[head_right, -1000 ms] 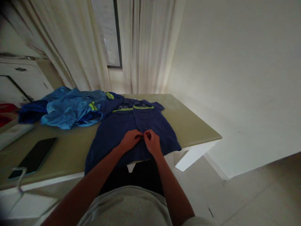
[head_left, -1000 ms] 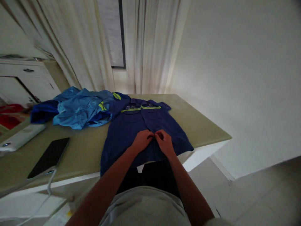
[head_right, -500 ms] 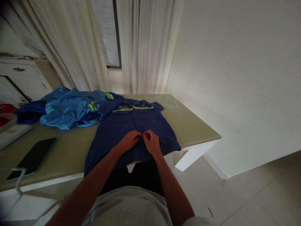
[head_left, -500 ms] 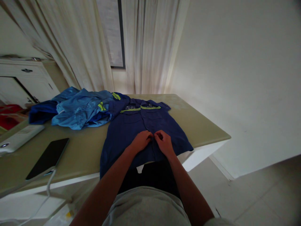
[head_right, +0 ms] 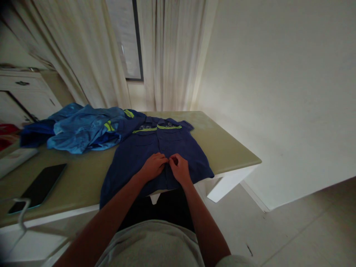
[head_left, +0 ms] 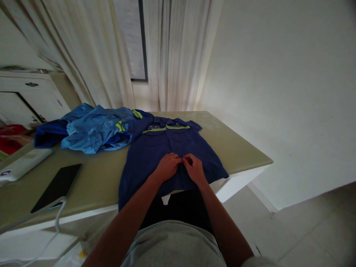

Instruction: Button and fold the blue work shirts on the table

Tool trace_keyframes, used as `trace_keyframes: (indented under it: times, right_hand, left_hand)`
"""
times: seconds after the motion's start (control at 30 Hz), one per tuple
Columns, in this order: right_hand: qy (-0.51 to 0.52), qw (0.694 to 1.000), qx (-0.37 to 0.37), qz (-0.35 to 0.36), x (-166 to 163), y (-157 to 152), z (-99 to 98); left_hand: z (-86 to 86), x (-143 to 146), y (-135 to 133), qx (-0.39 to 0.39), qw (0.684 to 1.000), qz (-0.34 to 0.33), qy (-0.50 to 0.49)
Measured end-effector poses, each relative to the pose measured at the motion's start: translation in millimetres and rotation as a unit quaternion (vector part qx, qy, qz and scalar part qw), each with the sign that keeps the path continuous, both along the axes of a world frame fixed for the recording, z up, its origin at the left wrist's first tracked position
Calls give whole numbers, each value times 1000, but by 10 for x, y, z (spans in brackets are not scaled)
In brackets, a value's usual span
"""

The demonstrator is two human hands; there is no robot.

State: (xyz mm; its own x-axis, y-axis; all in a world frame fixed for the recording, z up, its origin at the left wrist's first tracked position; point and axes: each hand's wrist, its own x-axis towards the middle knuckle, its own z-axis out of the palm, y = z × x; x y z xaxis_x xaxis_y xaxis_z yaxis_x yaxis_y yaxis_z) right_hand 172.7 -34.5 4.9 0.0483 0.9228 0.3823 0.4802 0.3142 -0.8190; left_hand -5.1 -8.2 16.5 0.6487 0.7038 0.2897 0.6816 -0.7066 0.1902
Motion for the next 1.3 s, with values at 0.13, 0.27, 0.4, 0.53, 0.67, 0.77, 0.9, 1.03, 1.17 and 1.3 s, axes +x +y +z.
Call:
trace_keyframes:
  times: [0.13, 0.27, 0.4, 0.53, 0.67, 0.77, 0.9, 1.03, 1.17, 1.3]
  right_hand:
    - [5, 1000, 2, -4, -3, -2, -1]
    - [13, 1000, 2, -5, 0, -6, 4]
    - [26, 1000, 1, -12, 8, 5, -8]
    - [51, 999, -5, 0, 25, 34, 6]
    - [70, 997, -21, 12, 47, 49, 67]
    - [9, 1000, -21, 3, 53, 47, 71]
    - [-113, 994, 5, -2, 20, 69, -26]
    - [-211, 977, 3, -36, -34, 106, -121]
    - [-248, 967, 3, -51, -45, 115, -137]
    - [-247, 968, 9, -44, -28, 104, -124]
  left_hand:
    - [21, 4, -2, -6, 1000, 13, 22]
    - [2, 1, 14, -16, 1000, 15, 4]
    - [12, 0, 44, -41, 999, 16, -30]
    - [159, 60, 94, -75, 997, 28, -17]
    - [341, 158, 208, -90, 995, 49, -17]
    - [347, 165, 337, -91, 993, 33, -67]
    - [141, 83, 477, -155, 970, 47, -180]
    - [-41, 25, 513, -167, 964, 52, -202]
    - [-78, 36, 506, -130, 974, 35, -181]
    - [-79, 37, 508, -119, 978, 8, -170]
